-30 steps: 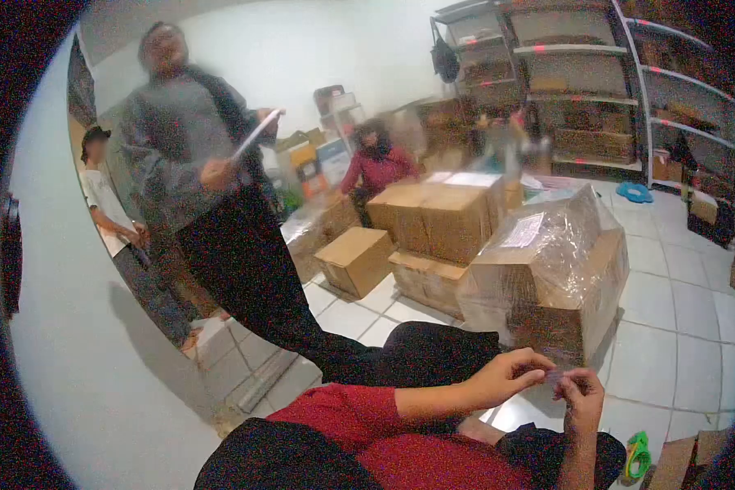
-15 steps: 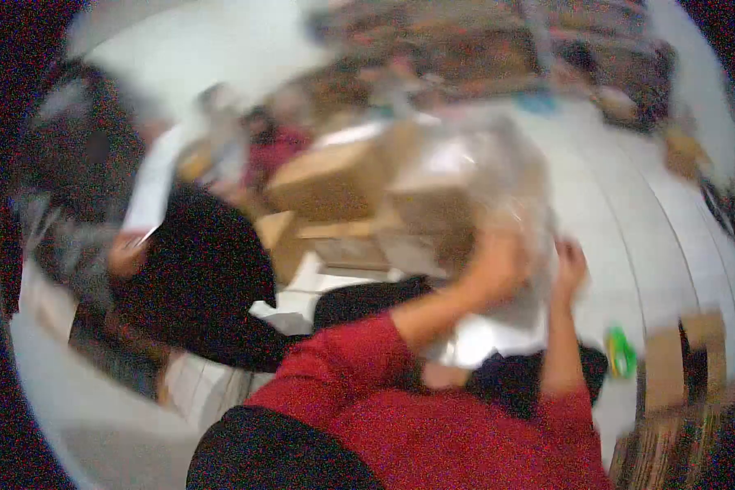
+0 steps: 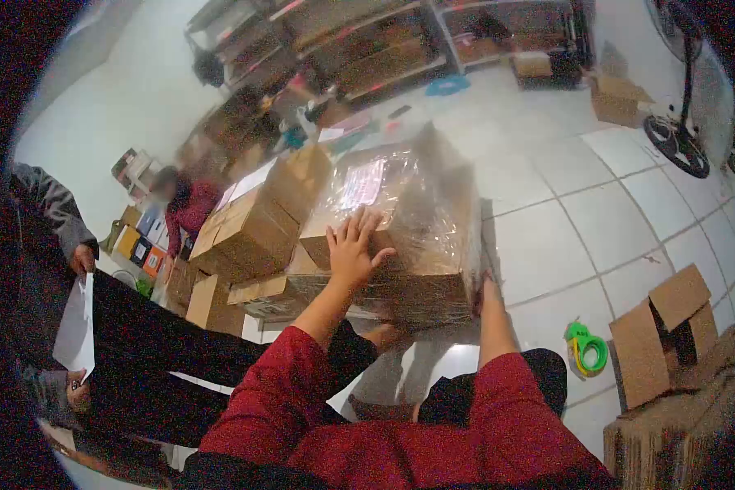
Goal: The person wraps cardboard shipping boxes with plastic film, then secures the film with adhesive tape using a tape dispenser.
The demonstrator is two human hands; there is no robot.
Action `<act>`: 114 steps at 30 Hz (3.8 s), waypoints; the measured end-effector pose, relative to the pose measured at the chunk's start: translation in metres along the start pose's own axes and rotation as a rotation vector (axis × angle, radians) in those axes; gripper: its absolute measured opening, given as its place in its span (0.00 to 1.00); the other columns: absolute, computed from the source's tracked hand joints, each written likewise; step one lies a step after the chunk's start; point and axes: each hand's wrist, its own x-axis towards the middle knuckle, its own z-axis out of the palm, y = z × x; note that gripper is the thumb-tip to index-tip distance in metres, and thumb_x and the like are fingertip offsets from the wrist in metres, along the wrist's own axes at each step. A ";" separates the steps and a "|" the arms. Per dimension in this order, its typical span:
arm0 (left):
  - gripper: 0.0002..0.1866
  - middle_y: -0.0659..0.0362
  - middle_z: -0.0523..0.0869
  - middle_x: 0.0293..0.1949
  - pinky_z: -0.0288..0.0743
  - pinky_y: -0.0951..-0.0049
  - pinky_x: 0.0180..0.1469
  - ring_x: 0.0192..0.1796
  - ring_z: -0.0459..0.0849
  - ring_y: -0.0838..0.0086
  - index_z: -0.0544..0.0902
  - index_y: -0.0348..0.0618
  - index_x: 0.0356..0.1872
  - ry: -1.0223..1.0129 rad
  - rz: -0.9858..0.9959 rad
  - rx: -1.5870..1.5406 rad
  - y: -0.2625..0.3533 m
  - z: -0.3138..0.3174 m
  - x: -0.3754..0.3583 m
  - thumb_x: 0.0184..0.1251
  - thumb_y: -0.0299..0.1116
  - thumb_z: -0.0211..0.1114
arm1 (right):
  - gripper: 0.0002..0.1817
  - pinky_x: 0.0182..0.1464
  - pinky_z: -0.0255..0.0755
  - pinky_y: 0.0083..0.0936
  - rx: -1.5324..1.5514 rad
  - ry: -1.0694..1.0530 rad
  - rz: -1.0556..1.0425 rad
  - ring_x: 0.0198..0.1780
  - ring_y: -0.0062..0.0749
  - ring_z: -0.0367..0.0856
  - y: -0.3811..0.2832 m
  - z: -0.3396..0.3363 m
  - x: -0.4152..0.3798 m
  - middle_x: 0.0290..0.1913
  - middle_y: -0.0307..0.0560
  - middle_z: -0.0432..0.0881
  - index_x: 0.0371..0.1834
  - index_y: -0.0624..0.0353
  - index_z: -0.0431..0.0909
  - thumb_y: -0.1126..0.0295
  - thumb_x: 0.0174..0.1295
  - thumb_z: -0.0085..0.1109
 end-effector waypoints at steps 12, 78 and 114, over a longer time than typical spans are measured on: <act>0.29 0.60 0.62 0.58 0.38 0.42 0.58 0.60 0.57 0.58 0.65 0.61 0.54 -0.040 -0.094 -0.081 0.006 -0.002 0.000 0.50 0.59 0.50 | 0.45 0.56 0.53 0.41 -0.103 -0.011 0.122 0.59 0.46 0.57 -0.018 0.041 -0.071 0.60 0.56 0.56 0.60 0.62 0.51 0.34 0.50 0.34; 0.37 0.63 0.63 0.58 0.43 0.55 0.62 0.61 0.58 0.66 0.63 0.53 0.56 -0.488 0.718 0.312 0.076 -0.020 -0.022 0.41 0.53 0.61 | 0.07 0.29 0.65 0.14 0.054 -0.572 -0.125 0.26 0.17 0.68 0.009 0.083 -0.243 0.26 0.35 0.71 0.30 0.55 0.70 0.67 0.52 0.55; 0.37 0.64 0.64 0.57 0.44 0.51 0.61 0.60 0.59 0.64 0.64 0.53 0.55 -0.439 0.758 0.336 0.074 -0.021 -0.024 0.40 0.52 0.61 | 0.11 0.25 0.63 0.17 -0.292 -0.129 -0.350 0.22 0.19 0.67 0.035 0.091 -0.215 0.21 0.37 0.70 0.29 0.61 0.70 0.65 0.50 0.58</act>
